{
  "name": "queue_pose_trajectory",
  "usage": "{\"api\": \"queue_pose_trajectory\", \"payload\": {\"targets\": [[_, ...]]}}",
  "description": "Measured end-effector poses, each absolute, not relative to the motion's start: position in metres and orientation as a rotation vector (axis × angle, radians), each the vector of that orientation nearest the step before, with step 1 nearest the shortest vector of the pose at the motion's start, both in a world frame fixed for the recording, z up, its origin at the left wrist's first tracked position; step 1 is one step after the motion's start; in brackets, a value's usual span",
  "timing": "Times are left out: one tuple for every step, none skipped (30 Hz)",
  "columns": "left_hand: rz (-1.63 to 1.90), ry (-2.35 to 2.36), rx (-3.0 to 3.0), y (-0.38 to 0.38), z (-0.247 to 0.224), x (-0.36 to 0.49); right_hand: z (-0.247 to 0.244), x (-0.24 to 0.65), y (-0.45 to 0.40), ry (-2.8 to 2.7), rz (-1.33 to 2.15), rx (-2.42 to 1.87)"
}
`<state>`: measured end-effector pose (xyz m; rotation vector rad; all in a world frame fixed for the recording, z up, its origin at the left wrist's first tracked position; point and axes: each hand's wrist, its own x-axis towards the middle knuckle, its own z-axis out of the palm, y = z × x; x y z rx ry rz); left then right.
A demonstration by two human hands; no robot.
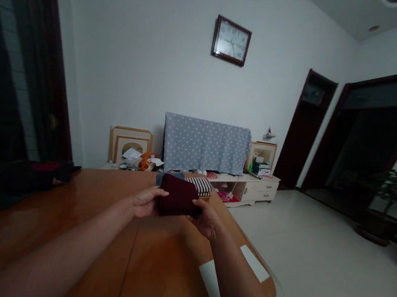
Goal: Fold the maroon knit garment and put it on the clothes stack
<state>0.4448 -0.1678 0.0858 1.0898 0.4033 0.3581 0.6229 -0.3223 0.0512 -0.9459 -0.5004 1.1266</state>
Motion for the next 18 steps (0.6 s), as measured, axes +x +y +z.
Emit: {"api": "queue_pose_trajectory", "payload": {"targets": [[0.356,0.412,1.086,-0.162,0.087,0.457,0.052,0.633,-0.318,-0.518,1.103,-0.944],[0.352,0.423,1.086,-0.157,0.088,0.469,0.053,0.643,-0.314,-0.538,1.083,-0.943],[0.349,0.434,1.093,-0.151,0.090,0.480,0.053,0.653,-0.309,-0.556,1.066,-0.946],[0.347,0.445,1.106,-0.145,0.091,0.491,0.054,0.663,-0.304,-0.568,1.051,-0.954],[0.347,0.453,1.125,-0.139,0.092,0.502,0.054,0.674,-0.299,-0.572,1.037,-0.966],[0.353,0.456,1.148,-0.133,0.094,0.513,0.054,0.684,-0.294,-0.566,1.022,-0.982],[0.367,0.456,1.174,-0.128,0.095,0.524,0.054,0.695,-0.288,-0.555,1.007,-1.001],[0.384,0.457,1.204,-0.123,0.098,0.535,0.055,0.705,-0.281,-0.543,0.991,-1.021],[0.403,0.467,1.248,-0.118,0.100,0.546,0.056,0.716,-0.275,-0.535,0.972,-1.040],[0.420,0.484,1.301,-0.113,0.102,0.557,0.057,0.726,-0.268,-0.534,0.952,-1.056],[0.432,0.506,1.356,-0.109,0.104,0.567,0.057,0.736,-0.261,-0.545,0.930,-1.072],[0.441,0.533,1.408,-0.105,0.106,0.577,0.058,0.745,-0.254,-0.566,0.902,-1.101],[0.451,0.559,1.455,-0.100,0.108,0.585,0.058,0.754,-0.247,-0.590,0.864,-1.143],[0.465,0.581,1.495,-0.096,0.109,0.593,0.057,0.763,-0.241,-0.610,0.823,-1.195],[0.486,0.601,1.528,-0.091,0.109,0.601,0.056,0.771,-0.235,-0.625,0.780,-1.251],[0.509,0.619,1.560,-0.087,0.109,0.607,0.054,0.778,-0.229,-0.633,0.740,-1.304],[0.534,0.637,1.599,-0.082,0.109,0.613,0.052,0.785,-0.223,-0.640,0.703,-1.346],[0.562,0.651,1.641,-0.077,0.108,0.619,0.049,0.791,-0.218,-0.645,0.675,-1.374]]}}
